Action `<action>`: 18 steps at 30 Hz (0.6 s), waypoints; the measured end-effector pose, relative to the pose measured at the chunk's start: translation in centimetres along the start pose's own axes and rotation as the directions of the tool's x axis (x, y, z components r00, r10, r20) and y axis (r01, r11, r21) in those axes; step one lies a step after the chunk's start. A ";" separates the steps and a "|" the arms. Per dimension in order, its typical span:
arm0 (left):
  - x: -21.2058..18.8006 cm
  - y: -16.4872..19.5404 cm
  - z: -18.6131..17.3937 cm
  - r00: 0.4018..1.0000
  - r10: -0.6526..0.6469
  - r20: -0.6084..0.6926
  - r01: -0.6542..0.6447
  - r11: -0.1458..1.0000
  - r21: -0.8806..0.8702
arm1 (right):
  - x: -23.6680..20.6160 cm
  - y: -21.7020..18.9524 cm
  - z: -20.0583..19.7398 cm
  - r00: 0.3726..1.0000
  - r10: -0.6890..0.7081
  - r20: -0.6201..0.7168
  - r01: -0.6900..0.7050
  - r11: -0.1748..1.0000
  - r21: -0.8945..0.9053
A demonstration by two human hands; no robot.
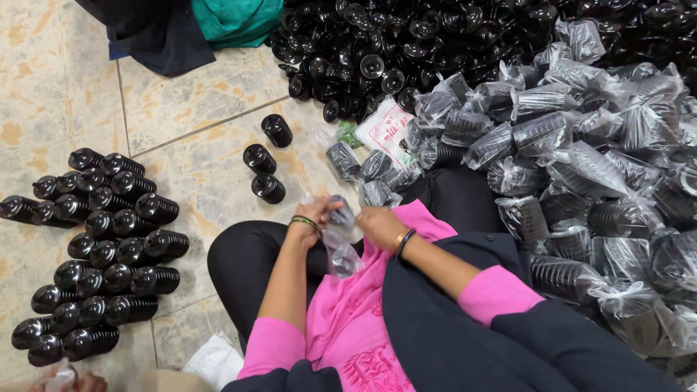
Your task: The person sits on the floor and packs black plastic bottles into clear plastic bags one at a time, twisting and tying each bag closed and placing the filled bag with a pile of finished bags. Other workers nearby perform the same bagging work.
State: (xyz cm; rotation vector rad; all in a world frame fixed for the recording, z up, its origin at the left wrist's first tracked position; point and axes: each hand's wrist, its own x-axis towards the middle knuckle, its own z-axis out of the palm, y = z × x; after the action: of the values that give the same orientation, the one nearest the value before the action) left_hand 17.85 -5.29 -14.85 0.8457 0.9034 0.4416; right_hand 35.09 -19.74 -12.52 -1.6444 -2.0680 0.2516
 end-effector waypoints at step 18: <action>-2.7 -3.0 2.5 0.836 0.380 0.395 -0.510 0.804 0.305 | -0.4 2.1 -0.2 0.969 0.232 0.089 -0.176 0.389 0.904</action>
State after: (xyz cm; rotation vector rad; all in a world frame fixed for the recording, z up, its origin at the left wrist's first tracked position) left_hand 18.36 -9.99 -15.10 1.4854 0.4833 0.5217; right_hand 37.02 -19.59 -13.34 -1.1104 -1.1934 1.1879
